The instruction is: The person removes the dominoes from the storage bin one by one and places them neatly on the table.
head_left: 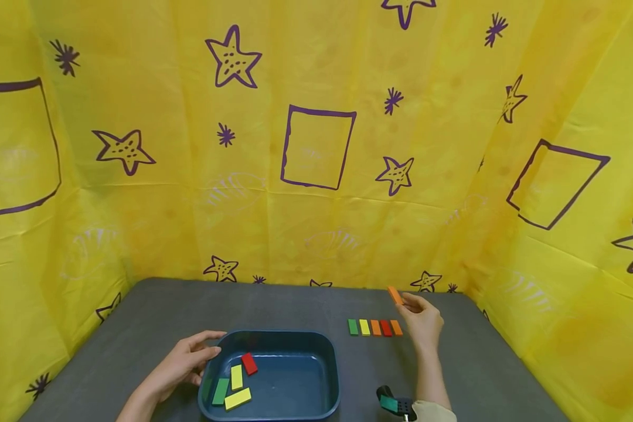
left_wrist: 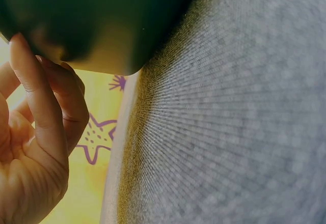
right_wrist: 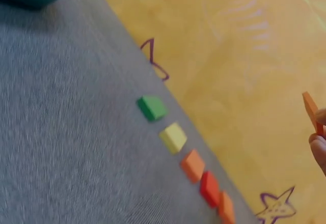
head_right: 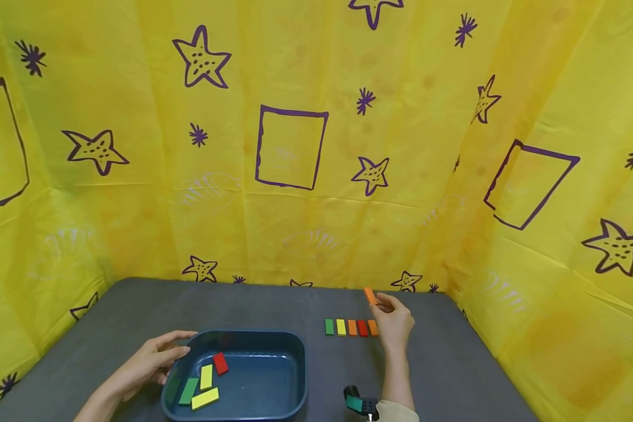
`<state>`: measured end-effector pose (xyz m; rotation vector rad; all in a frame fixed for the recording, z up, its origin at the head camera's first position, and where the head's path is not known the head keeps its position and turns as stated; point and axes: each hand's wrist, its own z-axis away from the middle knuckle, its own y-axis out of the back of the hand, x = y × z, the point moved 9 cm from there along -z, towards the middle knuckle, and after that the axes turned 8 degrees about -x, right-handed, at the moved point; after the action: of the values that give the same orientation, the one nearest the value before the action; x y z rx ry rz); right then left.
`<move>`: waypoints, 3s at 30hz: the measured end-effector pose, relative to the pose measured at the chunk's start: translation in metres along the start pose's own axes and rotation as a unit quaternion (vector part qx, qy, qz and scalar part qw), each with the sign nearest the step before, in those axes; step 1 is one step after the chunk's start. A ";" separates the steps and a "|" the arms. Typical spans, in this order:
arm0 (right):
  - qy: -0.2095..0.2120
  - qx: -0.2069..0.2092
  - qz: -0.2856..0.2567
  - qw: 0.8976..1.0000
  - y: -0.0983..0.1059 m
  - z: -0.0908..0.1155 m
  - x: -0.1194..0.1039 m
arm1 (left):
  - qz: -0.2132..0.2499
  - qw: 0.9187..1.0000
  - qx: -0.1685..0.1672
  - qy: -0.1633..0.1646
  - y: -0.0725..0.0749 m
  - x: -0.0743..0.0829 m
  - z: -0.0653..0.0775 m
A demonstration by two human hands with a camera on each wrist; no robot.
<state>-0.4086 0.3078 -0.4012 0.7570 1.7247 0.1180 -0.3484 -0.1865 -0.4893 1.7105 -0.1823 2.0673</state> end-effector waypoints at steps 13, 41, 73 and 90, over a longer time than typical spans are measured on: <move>-0.038 0.049 0.045 0.997 0.006 -0.001 0.049 | 0.002 1.000 -0.002 -0.004 -0.001 0.003 0.000; -0.081 0.003 0.076 0.994 -0.006 0.004 0.089 | 0.003 1.000 -0.001 -0.001 0.000 0.001 0.001; -0.075 0.012 0.065 0.995 -0.005 0.005 0.091 | -0.002 1.000 0.002 -0.001 0.000 0.000 0.004; -0.072 0.053 0.022 0.996 0.002 0.004 0.072 | 0.002 1.000 -0.003 -0.001 0.001 0.002 0.003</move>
<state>-0.4116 0.3469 -0.4619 0.8619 1.5867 0.0013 -0.3463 -0.1877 -0.4868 1.7109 -0.1919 2.0645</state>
